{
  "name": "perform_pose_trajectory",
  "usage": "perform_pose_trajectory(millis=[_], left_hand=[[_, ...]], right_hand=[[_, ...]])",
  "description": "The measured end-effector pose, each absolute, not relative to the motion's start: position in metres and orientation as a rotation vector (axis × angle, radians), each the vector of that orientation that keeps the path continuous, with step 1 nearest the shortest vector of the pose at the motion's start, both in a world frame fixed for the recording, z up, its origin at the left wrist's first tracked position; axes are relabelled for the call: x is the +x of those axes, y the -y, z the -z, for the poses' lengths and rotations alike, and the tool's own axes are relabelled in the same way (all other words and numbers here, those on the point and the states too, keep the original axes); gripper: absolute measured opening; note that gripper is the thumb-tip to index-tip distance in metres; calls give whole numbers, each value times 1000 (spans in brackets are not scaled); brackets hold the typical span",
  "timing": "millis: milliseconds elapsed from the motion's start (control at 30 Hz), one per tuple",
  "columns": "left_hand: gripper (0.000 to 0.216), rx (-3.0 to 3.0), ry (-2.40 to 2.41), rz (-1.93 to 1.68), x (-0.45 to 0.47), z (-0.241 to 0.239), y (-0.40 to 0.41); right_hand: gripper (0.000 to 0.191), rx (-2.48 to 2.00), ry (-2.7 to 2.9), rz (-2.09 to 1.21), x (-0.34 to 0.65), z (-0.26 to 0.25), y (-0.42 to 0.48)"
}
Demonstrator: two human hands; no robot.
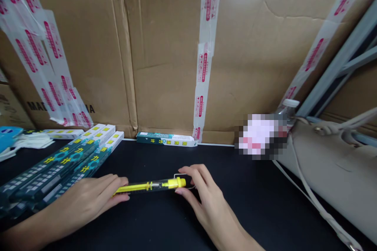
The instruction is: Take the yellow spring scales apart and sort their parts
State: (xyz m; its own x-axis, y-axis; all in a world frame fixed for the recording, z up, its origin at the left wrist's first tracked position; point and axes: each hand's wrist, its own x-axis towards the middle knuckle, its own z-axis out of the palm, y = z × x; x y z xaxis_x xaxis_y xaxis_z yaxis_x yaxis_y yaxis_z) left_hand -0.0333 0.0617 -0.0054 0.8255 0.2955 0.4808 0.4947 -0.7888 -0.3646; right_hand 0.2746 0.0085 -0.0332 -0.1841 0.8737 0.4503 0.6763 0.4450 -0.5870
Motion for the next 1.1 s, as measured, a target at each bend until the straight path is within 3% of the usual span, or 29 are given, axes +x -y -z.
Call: perform_pose_trajectory(millis=[133, 267, 400, 567, 733, 933, 1000, 1100], left_hand=[[25, -2454, 558, 644, -35, 6, -63], [26, -2423, 559, 740, -28, 7, -60], [26, -2418, 573, 826, -11, 9, -52], [28, -2409, 471, 847, 3, 6, -44], [48, -2484, 345, 820, 13, 0, -42], [39, -2769, 34, 1033, 26, -22, -63], [33, -2765, 294, 986, 29, -32, -81], [26, -2702, 764, 872, 31, -36, -117]], right_hand=[[26, -1240, 1658, -728, 273, 30, -16], [50, -946, 1163, -1387, 263, 21, -16], [64, -627, 913, -1706, 245, 16, -8], [34, -732, 726, -1701, 236, 17, -3], [32, -751, 641, -1599, 246, 19, -10], [23, -727, 445, -1476, 274, 24, -25], [23, -712, 389, -1462, 281, 25, -30], [37, -676, 338, -1480, 286, 23, -31]])
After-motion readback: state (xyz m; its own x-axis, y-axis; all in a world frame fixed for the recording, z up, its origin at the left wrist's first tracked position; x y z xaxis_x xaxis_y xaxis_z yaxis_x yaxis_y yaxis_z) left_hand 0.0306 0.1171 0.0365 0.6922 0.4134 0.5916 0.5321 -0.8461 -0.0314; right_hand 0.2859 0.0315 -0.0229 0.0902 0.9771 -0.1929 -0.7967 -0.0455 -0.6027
